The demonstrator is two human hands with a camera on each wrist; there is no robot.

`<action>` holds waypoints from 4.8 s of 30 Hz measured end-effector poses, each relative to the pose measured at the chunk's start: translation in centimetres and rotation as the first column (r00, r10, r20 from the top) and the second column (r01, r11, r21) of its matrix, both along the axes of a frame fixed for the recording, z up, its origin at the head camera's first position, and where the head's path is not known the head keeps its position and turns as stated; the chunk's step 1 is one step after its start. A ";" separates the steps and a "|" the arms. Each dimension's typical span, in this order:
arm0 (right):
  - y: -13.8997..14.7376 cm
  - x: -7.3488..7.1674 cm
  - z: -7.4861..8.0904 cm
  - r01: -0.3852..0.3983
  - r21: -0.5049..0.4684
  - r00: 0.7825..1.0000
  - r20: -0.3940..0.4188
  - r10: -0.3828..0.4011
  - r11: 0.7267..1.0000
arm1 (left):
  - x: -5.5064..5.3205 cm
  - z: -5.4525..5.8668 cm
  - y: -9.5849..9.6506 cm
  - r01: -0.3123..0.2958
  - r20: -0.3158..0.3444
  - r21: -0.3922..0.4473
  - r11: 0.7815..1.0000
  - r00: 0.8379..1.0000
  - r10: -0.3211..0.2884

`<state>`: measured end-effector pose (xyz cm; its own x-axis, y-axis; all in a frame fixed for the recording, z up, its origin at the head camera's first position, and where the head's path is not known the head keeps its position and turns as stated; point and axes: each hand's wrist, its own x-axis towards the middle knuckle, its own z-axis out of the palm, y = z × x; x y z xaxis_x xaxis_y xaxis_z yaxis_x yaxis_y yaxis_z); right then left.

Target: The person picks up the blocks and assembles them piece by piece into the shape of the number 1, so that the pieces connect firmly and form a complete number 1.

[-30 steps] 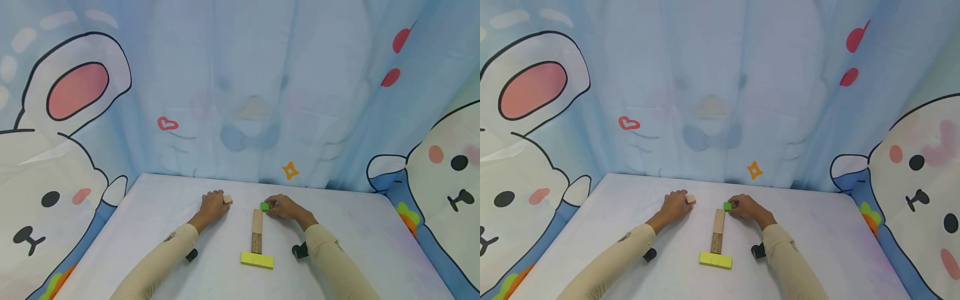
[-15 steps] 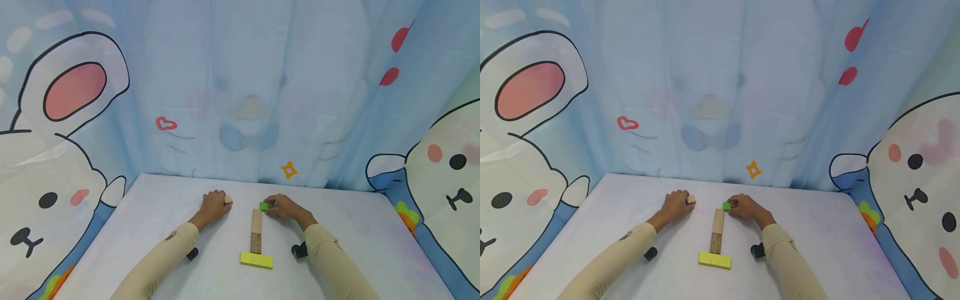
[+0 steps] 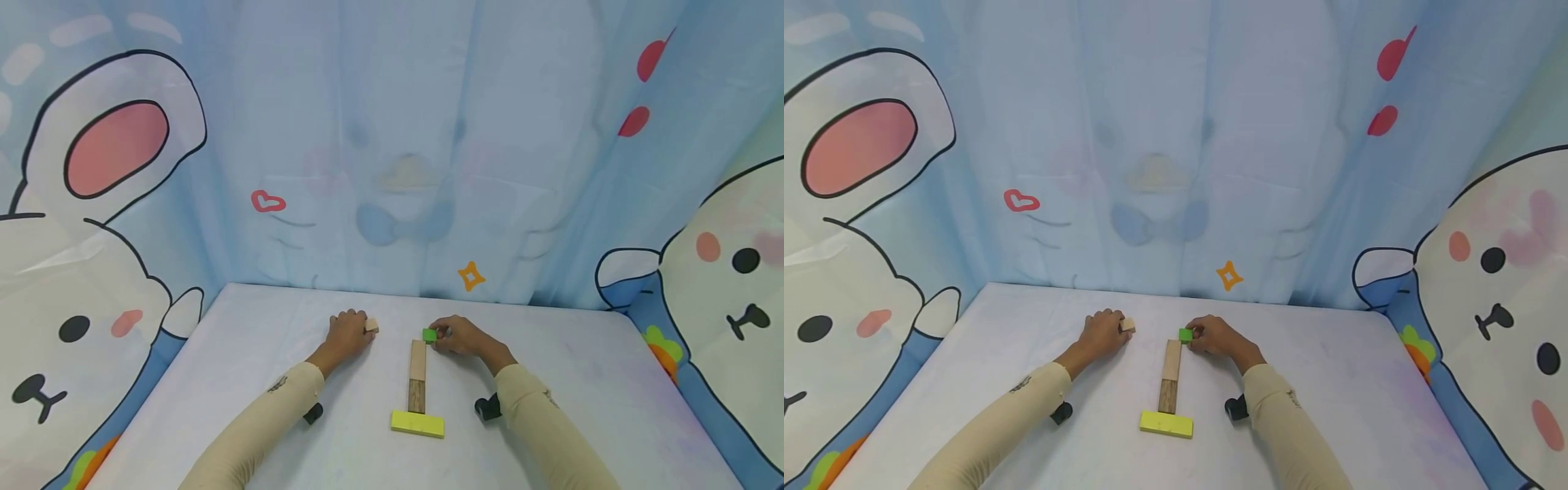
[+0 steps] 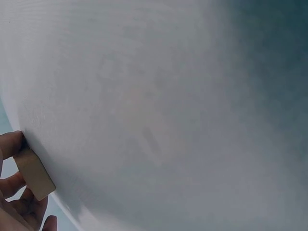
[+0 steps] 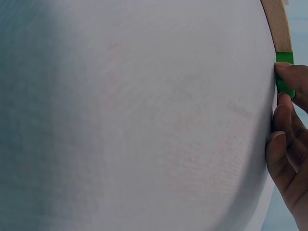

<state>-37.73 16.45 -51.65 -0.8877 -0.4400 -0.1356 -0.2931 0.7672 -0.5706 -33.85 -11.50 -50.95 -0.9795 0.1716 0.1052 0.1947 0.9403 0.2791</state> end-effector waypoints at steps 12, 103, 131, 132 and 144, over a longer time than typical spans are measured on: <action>-0.2 0.4 0.5 -0.006 -0.013 1.000 -0.004 0.006 1.000 | 0.3 0.3 0.0 0.002 -0.016 0.003 1.000 1.000 -0.002; 0.2 0.6 0.3 0.006 -0.021 1.000 0.001 -0.006 1.000 | 0.9 0.0 2.6 0.056 -0.051 0.062 0.997 0.997 -0.053; 0.3 0.5 0.3 0.002 -0.026 1.000 -0.001 -0.002 1.000 | 0.9 0.0 3.0 0.088 -0.051 0.052 0.995 0.995 -0.085; 0.3 0.5 0.3 0.003 -0.025 1.000 0.001 -0.002 1.000 | 0.9 -0.1 3.0 0.089 -0.050 0.052 0.995 0.995 -0.086; 0.3 0.6 0.6 -0.028 -0.045 0.999 -0.018 0.027 0.999 | 0.6 0.0 3.4 0.096 -0.039 0.075 0.993 0.995 -0.094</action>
